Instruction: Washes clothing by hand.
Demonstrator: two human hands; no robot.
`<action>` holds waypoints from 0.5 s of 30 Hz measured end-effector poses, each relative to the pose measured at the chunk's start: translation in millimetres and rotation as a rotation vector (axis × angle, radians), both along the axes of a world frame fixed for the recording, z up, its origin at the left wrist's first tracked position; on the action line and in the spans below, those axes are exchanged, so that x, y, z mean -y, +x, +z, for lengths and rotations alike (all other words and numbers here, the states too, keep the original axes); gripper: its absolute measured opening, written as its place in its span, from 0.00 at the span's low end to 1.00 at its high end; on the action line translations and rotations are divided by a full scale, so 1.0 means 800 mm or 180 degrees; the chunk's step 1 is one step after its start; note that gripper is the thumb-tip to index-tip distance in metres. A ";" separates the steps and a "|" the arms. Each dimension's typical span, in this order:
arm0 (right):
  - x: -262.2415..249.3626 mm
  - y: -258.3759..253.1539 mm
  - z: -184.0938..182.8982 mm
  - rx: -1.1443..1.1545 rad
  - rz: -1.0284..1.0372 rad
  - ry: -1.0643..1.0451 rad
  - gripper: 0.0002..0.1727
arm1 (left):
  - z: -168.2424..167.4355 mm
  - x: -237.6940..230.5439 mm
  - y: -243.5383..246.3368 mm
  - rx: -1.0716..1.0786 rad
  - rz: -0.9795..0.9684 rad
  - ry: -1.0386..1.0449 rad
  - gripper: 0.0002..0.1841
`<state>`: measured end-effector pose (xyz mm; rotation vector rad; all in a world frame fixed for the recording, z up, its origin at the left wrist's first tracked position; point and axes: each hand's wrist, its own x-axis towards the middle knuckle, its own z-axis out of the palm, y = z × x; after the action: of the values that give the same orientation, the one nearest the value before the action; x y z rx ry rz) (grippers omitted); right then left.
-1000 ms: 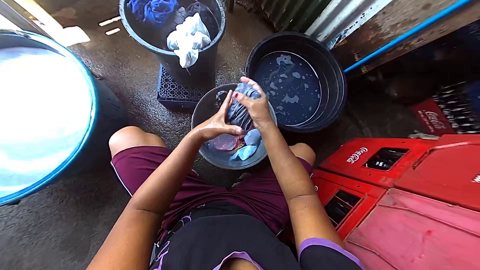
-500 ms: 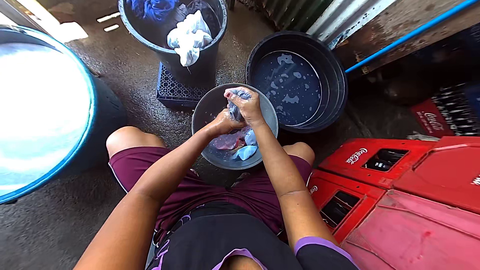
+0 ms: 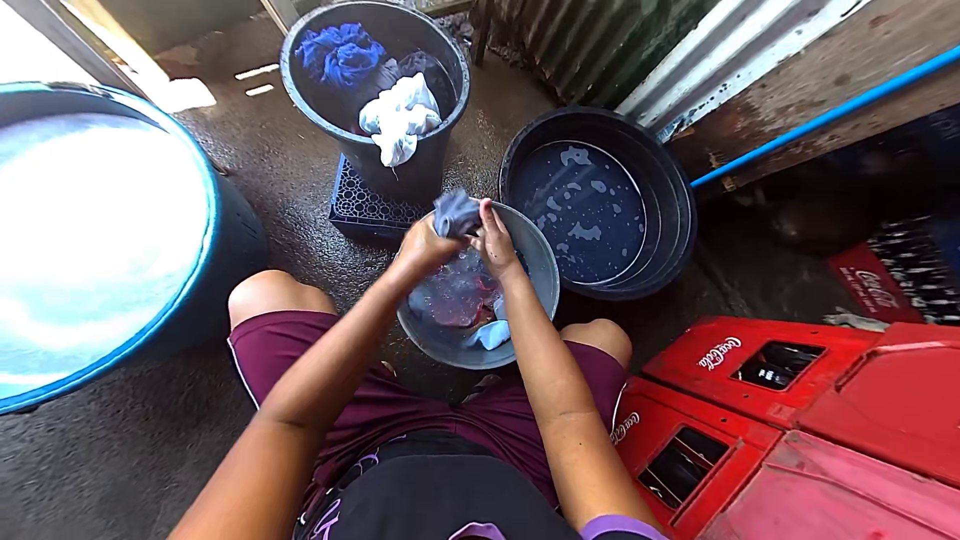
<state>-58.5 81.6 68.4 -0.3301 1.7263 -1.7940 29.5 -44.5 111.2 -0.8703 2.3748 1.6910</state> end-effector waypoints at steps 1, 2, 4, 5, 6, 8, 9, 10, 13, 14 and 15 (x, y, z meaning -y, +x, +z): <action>-0.006 -0.005 -0.001 -0.0278 0.0138 0.0446 0.31 | 0.028 0.024 -0.010 -0.0039 0.0115 -0.0261 0.29; -0.014 -0.009 -0.008 -0.0699 0.0252 0.1079 0.31 | 0.055 0.051 -0.023 -0.0041 0.0251 -0.0549 0.32; -0.027 -0.010 -0.030 -0.1428 0.0583 0.2628 0.34 | 0.099 0.106 -0.053 -0.0096 0.0469 -0.1123 0.38; -0.029 -0.009 -0.038 -0.1505 0.0757 0.3167 0.36 | 0.113 0.133 -0.067 -0.0151 0.0537 -0.1363 0.42; -0.030 -0.005 -0.047 -0.1460 0.0891 0.3518 0.39 | 0.125 0.155 -0.078 -0.0101 0.0555 -0.1563 0.49; -0.024 0.006 -0.064 -0.1382 0.1029 0.3851 0.42 | 0.139 0.175 -0.084 0.0253 0.0537 -0.1944 0.61; -0.019 0.009 -0.069 -0.1428 0.1022 0.3932 0.38 | 0.141 0.173 -0.080 0.0317 0.0483 -0.2050 0.61; -0.014 0.009 -0.069 -0.1496 0.1032 0.4003 0.33 | 0.134 0.168 -0.072 0.0243 0.0337 -0.2049 0.58; -0.015 0.003 -0.042 -0.1372 0.1125 0.3844 0.22 | 0.081 0.139 -0.035 -0.0339 -0.0512 -0.1657 0.40; -0.019 -0.003 -0.025 -0.1292 0.1105 0.3692 0.20 | 0.068 0.124 -0.023 -0.0502 -0.0795 -0.1473 0.36; -0.024 -0.006 -0.004 -0.1227 0.1049 0.3506 0.19 | 0.056 0.108 -0.012 -0.0565 -0.1022 -0.1256 0.33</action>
<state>-63.6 101.1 64.9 -0.4406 2.4489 -0.3949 20.0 -131.3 155.7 -0.3514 2.8358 1.2482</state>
